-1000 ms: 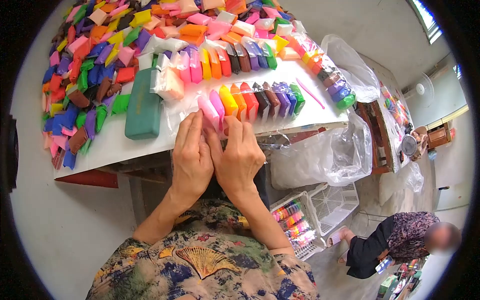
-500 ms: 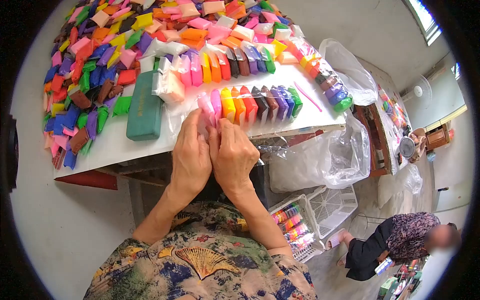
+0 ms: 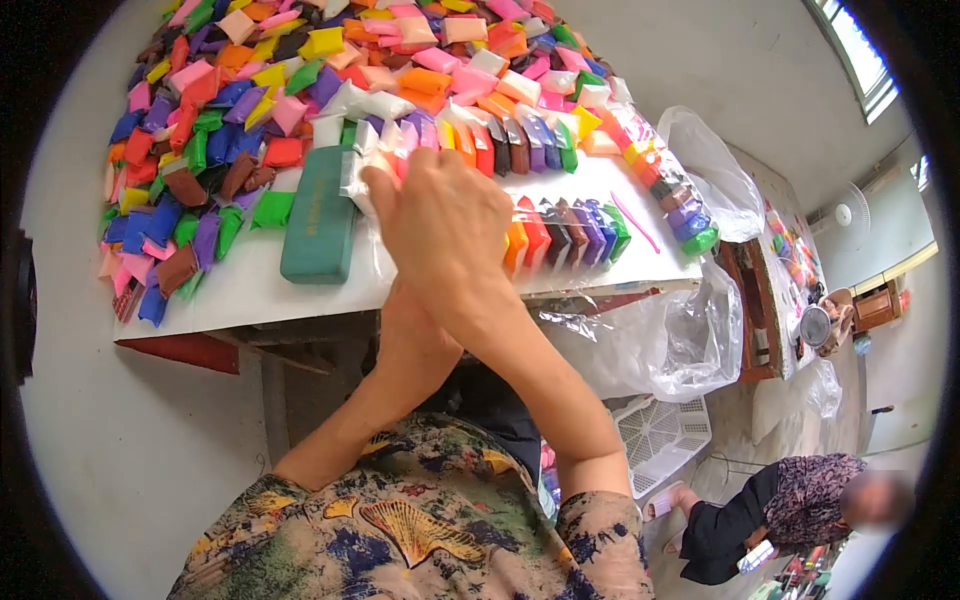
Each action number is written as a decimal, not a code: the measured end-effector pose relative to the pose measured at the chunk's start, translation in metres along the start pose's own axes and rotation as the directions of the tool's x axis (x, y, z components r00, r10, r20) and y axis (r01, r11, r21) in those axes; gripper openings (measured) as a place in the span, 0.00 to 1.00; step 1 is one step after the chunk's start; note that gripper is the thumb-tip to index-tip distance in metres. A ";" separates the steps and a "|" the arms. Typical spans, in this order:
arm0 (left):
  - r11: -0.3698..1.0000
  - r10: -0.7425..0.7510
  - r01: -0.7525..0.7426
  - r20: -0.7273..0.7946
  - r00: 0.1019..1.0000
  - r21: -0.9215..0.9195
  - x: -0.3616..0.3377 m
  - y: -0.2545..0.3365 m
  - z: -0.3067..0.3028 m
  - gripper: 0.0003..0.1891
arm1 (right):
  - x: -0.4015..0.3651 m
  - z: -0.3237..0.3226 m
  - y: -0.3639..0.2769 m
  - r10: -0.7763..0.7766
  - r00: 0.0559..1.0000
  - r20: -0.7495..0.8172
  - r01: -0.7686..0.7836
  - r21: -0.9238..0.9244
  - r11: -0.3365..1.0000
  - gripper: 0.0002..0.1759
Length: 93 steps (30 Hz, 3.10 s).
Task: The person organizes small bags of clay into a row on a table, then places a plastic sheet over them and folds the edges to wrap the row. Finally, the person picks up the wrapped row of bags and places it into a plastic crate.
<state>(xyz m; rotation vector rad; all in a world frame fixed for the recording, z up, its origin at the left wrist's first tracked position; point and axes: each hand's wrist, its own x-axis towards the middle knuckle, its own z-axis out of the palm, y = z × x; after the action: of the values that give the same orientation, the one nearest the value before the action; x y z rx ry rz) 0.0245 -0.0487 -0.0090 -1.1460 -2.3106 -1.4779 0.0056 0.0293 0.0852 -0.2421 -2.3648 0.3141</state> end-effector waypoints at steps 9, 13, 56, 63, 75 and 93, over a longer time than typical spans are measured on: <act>0.998 0.025 -0.021 -0.058 0.998 0.066 0.001 0.005 -0.004 0.22 | 0.033 0.047 -0.005 -0.001 0.950 0.313 0.019 -0.055 0.998 0.32; 0.998 -0.001 0.001 0.007 1.000 0.059 0.000 0.006 -0.005 0.23 | 0.030 0.047 -0.007 0.012 0.943 0.331 0.026 -0.111 0.993 0.23; 0.989 -0.110 0.108 -0.013 0.994 -0.104 0.000 0.018 -0.041 0.25 | -0.094 -0.010 0.035 0.331 0.943 -0.021 -0.277 0.499 0.821 0.18; 0.989 0.003 0.025 -0.184 0.983 0.149 -0.011 0.012 -0.025 0.28 | -0.099 0.000 0.021 0.204 0.971 -0.127 -0.175 0.212 0.962 0.23; 1.000 -0.025 0.022 -0.206 0.978 -0.015 -0.015 0.008 -0.027 0.17 | -0.092 0.025 0.016 0.118 0.966 -0.230 -0.102 0.082 0.991 0.16; 0.997 0.030 -0.012 -0.235 0.972 0.076 -0.016 -0.003 -0.027 0.23 | -0.078 0.046 0.011 0.118 0.958 -0.263 -0.148 -0.098 0.984 0.19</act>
<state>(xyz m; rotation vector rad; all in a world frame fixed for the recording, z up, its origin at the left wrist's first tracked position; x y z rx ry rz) 0.0261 -0.0800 -0.0059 -0.9175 -2.1654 -1.4226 0.0306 0.0116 -0.0013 -0.4707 -2.1169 0.1945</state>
